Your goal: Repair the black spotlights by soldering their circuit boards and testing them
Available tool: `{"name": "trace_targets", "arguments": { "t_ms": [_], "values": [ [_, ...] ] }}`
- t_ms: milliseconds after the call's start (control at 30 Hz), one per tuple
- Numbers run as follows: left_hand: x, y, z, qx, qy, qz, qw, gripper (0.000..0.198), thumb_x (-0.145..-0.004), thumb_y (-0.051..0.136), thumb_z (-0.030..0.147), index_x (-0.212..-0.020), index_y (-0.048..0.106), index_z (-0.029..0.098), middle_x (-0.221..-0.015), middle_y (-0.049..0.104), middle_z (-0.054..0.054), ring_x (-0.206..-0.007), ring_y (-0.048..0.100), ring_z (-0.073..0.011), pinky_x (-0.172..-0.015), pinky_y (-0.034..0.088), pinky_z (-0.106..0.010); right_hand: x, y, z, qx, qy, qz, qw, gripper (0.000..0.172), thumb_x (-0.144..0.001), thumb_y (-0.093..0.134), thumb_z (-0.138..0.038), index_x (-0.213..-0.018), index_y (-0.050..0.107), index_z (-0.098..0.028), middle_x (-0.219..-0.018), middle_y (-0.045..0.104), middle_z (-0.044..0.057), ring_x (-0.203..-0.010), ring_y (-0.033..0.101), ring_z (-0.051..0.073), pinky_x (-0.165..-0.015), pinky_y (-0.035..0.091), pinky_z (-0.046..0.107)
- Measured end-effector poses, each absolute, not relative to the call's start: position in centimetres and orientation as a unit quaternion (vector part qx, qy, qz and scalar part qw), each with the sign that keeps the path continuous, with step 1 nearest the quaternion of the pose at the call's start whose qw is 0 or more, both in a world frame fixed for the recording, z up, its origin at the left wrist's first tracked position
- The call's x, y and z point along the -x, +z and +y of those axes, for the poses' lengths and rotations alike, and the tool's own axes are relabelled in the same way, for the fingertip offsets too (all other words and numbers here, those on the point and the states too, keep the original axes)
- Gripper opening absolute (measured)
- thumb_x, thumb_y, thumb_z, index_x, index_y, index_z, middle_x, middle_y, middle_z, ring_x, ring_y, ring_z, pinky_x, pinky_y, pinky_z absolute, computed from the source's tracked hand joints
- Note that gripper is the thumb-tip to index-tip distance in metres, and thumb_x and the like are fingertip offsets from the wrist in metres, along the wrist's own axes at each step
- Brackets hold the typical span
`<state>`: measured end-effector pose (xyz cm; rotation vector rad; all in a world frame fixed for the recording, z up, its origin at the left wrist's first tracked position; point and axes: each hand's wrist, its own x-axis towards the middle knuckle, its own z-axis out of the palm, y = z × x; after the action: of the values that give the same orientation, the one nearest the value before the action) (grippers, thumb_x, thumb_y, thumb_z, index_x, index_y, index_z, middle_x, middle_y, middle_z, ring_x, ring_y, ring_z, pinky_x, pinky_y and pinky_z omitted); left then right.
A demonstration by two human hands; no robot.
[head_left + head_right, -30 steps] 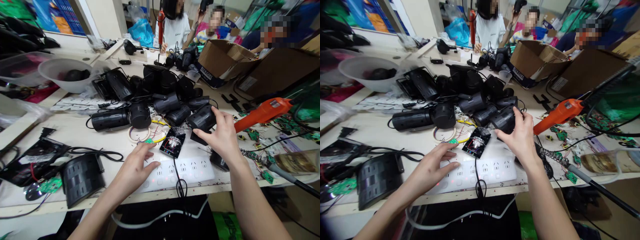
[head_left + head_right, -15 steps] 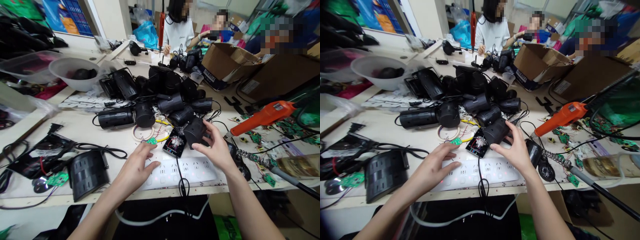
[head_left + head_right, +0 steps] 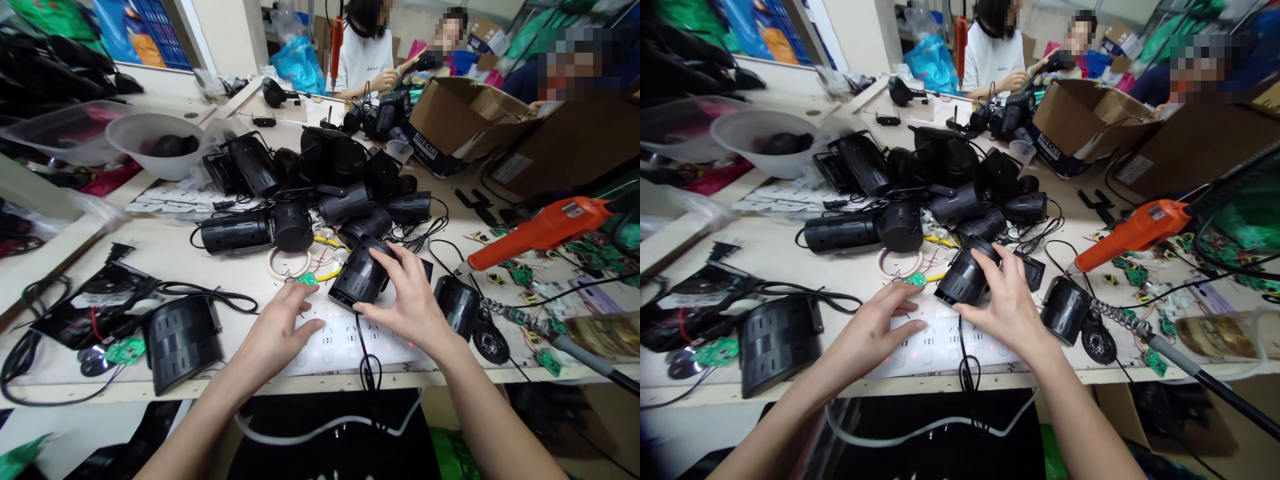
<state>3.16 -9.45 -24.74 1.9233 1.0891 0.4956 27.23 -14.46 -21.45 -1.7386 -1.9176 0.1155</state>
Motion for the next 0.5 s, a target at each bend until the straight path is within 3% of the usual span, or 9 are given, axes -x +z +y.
{"name": "trace_targets", "arguments": {
  "t_ms": [167, 367, 500],
  "values": [
    [-3.4, -24.8, -9.2, -0.763, 0.190, 0.447, 0.427, 0.047, -0.082, 0.060, 0.036, -0.125, 0.055, 0.018, -0.120, 0.059, -0.011, -0.096, 0.069, -0.0244, -0.089, 0.056, -0.045, -29.2, -21.1, -14.2, 0.667, 0.036, -0.684, 0.293, 0.077, -0.073, 0.076, -0.051, -0.139, 0.048, -0.023, -0.140, 0.044, 0.015, -0.133, 0.042, 0.034, -0.110, 0.041, 0.055],
    [-5.7, -24.7, -8.1, -0.727, 0.174, 0.454, 0.486, 0.064, -0.078, 0.063, 0.028, -0.138, 0.044, 0.016, -0.125, 0.063, -0.015, -0.100, 0.067, -0.0253, -0.092, 0.053, -0.046, -30.8, -21.2, -14.4, 0.690, 0.081, -0.645, 0.318, 0.074, -0.073, 0.076, -0.054, -0.137, 0.052, -0.026, -0.137, 0.050, 0.013, -0.129, 0.048, 0.032, -0.102, 0.049, 0.052],
    [-6.6, -24.6, -6.7, -0.708, 0.165, 0.432, 0.533, 0.058, -0.083, 0.056, 0.025, -0.139, 0.045, 0.018, -0.123, 0.067, -0.014, -0.097, 0.069, -0.0234, -0.090, 0.053, -0.042, -31.2, -21.4, -14.7, 0.680, 0.087, -0.649, 0.331, 0.071, -0.074, 0.075, -0.052, -0.136, 0.052, -0.026, -0.135, 0.051, 0.012, -0.128, 0.049, 0.031, -0.099, 0.052, 0.051]
  ]
}}
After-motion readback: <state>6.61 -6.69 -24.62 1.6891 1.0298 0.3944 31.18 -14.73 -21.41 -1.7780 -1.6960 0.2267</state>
